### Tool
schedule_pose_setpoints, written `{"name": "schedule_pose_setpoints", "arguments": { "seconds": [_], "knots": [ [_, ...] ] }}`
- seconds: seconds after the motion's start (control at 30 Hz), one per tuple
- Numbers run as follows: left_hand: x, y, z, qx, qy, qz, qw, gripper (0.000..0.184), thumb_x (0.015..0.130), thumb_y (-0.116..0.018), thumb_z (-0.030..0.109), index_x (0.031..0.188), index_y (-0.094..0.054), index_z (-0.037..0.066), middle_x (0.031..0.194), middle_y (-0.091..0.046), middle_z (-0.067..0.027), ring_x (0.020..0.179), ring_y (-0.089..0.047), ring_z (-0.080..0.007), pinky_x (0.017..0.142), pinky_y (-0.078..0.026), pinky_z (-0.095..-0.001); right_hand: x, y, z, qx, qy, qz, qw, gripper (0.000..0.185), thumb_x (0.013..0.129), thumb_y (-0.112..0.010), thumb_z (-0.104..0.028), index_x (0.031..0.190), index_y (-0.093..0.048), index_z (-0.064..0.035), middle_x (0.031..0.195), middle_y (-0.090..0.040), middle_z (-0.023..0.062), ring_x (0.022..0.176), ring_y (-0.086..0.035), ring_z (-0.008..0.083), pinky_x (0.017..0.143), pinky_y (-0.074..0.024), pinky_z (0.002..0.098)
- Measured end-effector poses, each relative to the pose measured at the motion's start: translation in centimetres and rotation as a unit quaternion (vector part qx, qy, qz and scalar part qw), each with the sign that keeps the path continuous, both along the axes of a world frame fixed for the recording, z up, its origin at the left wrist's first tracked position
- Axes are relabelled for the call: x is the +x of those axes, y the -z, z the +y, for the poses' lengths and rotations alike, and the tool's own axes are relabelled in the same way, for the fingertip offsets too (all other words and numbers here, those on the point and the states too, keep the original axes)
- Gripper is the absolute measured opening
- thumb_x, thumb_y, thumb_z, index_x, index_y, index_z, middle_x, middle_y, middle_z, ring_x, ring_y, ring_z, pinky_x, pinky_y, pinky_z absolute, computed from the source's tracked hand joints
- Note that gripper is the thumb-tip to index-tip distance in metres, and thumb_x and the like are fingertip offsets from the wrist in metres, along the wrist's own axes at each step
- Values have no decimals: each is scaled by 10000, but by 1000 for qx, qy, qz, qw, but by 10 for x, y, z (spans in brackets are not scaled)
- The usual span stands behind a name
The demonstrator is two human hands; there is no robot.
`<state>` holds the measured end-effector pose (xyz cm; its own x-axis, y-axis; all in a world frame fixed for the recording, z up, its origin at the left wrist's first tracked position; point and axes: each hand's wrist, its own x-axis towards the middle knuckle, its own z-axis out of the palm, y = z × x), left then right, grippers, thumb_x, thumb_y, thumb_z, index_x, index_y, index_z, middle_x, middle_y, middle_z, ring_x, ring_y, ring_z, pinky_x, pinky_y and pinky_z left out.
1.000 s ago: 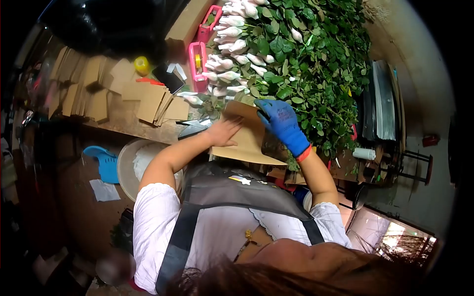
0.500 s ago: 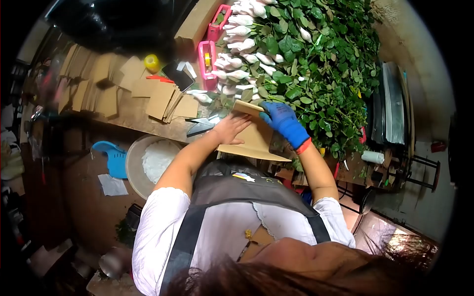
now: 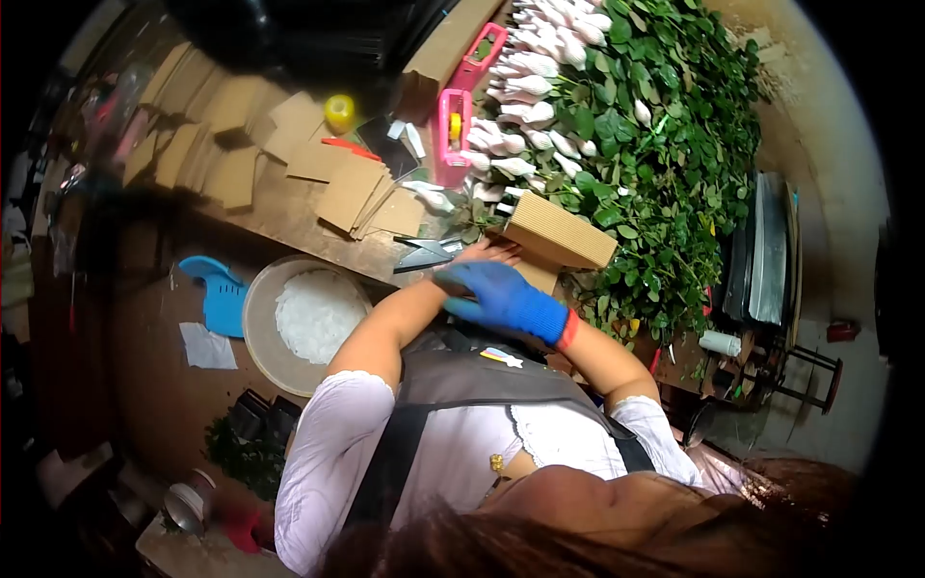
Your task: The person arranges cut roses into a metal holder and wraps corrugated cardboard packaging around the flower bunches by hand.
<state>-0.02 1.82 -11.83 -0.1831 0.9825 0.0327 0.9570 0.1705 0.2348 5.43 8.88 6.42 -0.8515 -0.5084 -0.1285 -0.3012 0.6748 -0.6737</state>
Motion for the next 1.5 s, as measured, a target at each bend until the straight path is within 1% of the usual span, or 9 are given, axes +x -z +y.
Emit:
{"name": "schedule_pose_setpoints", "arguments": {
  "seconds": [0.17,0.37,0.6,0.7,0.73,0.8,0.97,1.13,1.5],
  "knots": [
    [-2,-10,-10,32,-49,-100,993,721,943,-529,442,1525,-323,69,1591,-304,-121,1473,-258,-270,1217,-140,-458,-124,52,-82,96,-84,303,944,488,879,-563,-135,1359,-495,-87,1315,-570,141,1106,-600,310,921,-487,407],
    [1,-5,-5,52,-78,-162,982,715,925,-568,436,1493,-367,53,1551,-361,-156,1435,-319,-312,1204,-199,-457,-172,106,-116,238,-37,308,920,222,897,-536,-175,1102,-620,-185,922,-629,7,811,-653,218,633,-487,416],
    [-6,-30,-10,40,-41,-229,972,783,807,-710,453,1440,-443,76,1470,-446,-197,1379,-388,-358,1167,-286,-465,-86,-11,-5,64,37,303,950,364,836,-702,-214,1198,-668,-188,946,-669,96,838,-665,292,714,-519,398],
    [2,55,17,124,-16,-226,966,683,806,-704,427,1371,-513,96,1404,-518,-172,1323,-453,-355,1118,-350,-464,-18,15,52,6,139,76,987,275,860,-683,-254,1112,-675,-144,1024,-683,97,925,-653,338,790,-522,430],
    [-17,-38,-1,-27,-24,-326,945,541,846,-657,379,1302,-566,104,1318,-590,-129,1249,-526,-329,1077,-395,-444,2,31,72,8,161,-16,987,250,860,-690,-258,1073,-689,-127,1023,-693,108,933,-654,355,808,-528,421],
    [-3,39,5,179,22,-53,982,482,879,-608,365,1294,-591,120,1288,-621,-101,1215,-567,-295,1059,-418,-417,32,51,97,-141,317,-230,909,268,885,-698,-261,1014,-684,-26,827,-704,88,779,-704,207,712,-548,356],
    [-11,-10,-4,-2,60,-1,998,570,942,-468,413,1404,-521,82,1463,-499,-147,1394,-394,-302,1191,-202,-487,39,94,126,-174,347,-418,821,266,929,-649,-248,873,-641,12,758,-703,93,611,-676,148,549,-554,294],
    [-33,-36,-45,-4,39,-23,999,703,876,-597,426,1395,-483,-35,1472,-451,-222,1456,-293,-359,1206,-161,-537,37,123,126,-84,333,-378,860,297,911,-623,-287,859,-626,5,715,-707,102,627,-697,169,575,-559,318],
    [-10,-47,6,3,39,-116,992,121,841,-651,167,860,-678,50,894,-664,-134,816,-675,-331,706,-559,-428,57,93,109,251,268,-47,929,312,897,-605,-340,982,-727,-65,901,-723,177,848,-708,339,758,-555,437]
  ]
}}
